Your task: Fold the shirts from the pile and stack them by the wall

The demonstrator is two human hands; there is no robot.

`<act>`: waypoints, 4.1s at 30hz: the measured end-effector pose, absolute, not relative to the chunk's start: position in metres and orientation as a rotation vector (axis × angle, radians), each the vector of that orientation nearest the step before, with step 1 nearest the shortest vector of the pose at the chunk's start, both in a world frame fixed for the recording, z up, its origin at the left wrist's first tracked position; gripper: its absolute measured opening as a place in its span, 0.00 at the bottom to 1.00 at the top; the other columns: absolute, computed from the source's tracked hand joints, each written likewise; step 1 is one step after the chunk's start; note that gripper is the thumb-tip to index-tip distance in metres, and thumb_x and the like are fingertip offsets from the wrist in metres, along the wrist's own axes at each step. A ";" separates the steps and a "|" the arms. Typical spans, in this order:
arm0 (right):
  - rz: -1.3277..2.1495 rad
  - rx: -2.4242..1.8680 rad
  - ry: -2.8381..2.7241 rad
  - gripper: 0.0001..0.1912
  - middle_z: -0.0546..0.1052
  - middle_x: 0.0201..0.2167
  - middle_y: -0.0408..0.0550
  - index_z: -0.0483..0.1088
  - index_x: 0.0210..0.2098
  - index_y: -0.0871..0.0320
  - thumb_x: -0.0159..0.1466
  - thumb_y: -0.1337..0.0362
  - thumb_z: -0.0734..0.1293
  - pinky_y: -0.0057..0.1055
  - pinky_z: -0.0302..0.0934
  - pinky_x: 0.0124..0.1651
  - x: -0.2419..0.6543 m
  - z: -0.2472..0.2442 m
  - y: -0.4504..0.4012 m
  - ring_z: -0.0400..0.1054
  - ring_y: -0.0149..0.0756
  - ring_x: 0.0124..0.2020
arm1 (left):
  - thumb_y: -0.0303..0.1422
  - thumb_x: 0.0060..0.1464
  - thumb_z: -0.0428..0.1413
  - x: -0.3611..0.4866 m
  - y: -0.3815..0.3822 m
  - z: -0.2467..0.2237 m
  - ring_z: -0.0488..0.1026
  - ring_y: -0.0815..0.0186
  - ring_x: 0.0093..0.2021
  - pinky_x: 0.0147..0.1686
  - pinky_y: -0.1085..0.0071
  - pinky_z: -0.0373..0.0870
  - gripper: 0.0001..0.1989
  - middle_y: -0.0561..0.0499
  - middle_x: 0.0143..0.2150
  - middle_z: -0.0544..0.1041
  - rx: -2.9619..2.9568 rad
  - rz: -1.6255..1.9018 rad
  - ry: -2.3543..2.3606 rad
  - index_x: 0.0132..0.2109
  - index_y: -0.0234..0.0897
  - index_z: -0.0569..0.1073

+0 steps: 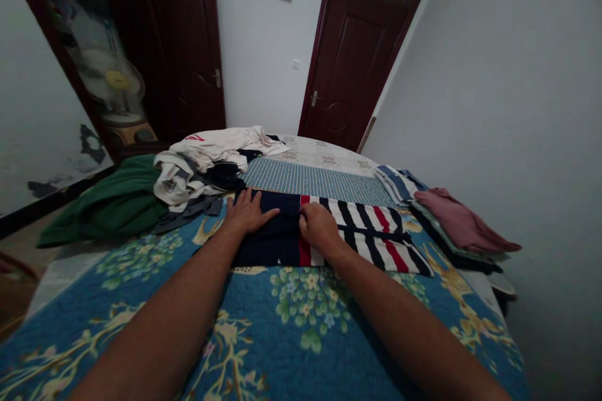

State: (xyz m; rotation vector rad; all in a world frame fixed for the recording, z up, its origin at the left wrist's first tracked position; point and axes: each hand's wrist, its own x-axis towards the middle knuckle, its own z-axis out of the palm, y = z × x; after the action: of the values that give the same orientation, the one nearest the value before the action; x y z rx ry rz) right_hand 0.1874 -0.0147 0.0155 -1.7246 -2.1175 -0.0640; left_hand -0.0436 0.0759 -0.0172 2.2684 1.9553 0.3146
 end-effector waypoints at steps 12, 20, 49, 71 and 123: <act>-0.045 -1.532 -2.424 0.14 0.78 0.44 0.53 0.81 0.48 0.57 0.72 0.69 0.63 0.35 0.64 0.51 0.216 0.001 -0.037 0.71 0.41 0.46 | 0.74 0.57 0.43 -0.043 0.073 -0.010 0.42 0.38 0.82 0.76 0.35 0.37 0.58 0.32 0.83 0.46 2.212 0.312 1.915 0.79 0.35 0.58; -0.008 -1.488 -2.228 0.07 0.77 0.40 0.51 0.75 0.43 0.57 0.72 0.62 0.65 0.38 0.63 0.52 0.212 -0.014 -0.030 0.71 0.43 0.46 | 0.57 0.58 0.62 -0.041 0.047 0.023 0.69 0.40 0.67 0.66 0.45 0.64 0.34 0.36 0.64 0.78 2.592 0.497 1.718 0.62 0.41 0.77; -0.082 -1.275 -2.110 0.07 0.76 0.42 0.54 0.77 0.38 0.57 0.71 0.66 0.66 0.40 0.63 0.53 0.215 -0.020 -0.031 0.69 0.45 0.47 | 0.39 0.71 0.52 -0.052 0.023 0.065 0.80 0.58 0.50 0.53 0.66 0.72 0.15 0.45 0.48 0.85 2.565 0.662 1.531 0.47 0.40 0.82; -0.163 -1.237 -2.218 0.04 0.77 0.46 0.53 0.75 0.39 0.57 0.69 0.69 0.67 0.41 0.58 0.53 0.212 -0.013 -0.032 0.66 0.45 0.50 | 0.29 0.66 0.58 -0.038 0.056 0.015 0.79 0.57 0.62 0.65 0.65 0.70 0.17 0.45 0.60 0.84 2.272 0.613 1.723 0.59 0.40 0.82; 0.020 -2.466 -1.673 0.38 0.56 0.79 0.64 0.59 0.76 0.61 0.78 0.42 0.51 0.63 0.41 0.77 0.426 -0.019 -0.007 0.46 0.55 0.80 | 0.75 0.50 0.52 -0.033 0.063 -0.012 0.43 0.31 0.81 0.74 0.32 0.42 0.61 0.34 0.83 0.50 2.336 0.128 1.923 0.80 0.46 0.58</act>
State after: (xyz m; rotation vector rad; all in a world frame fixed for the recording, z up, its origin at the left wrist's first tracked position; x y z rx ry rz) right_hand 0.4264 -0.0065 -0.0186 -2.4665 -1.6726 0.0197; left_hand -0.0328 0.0632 -0.0124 2.3359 1.9226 0.1282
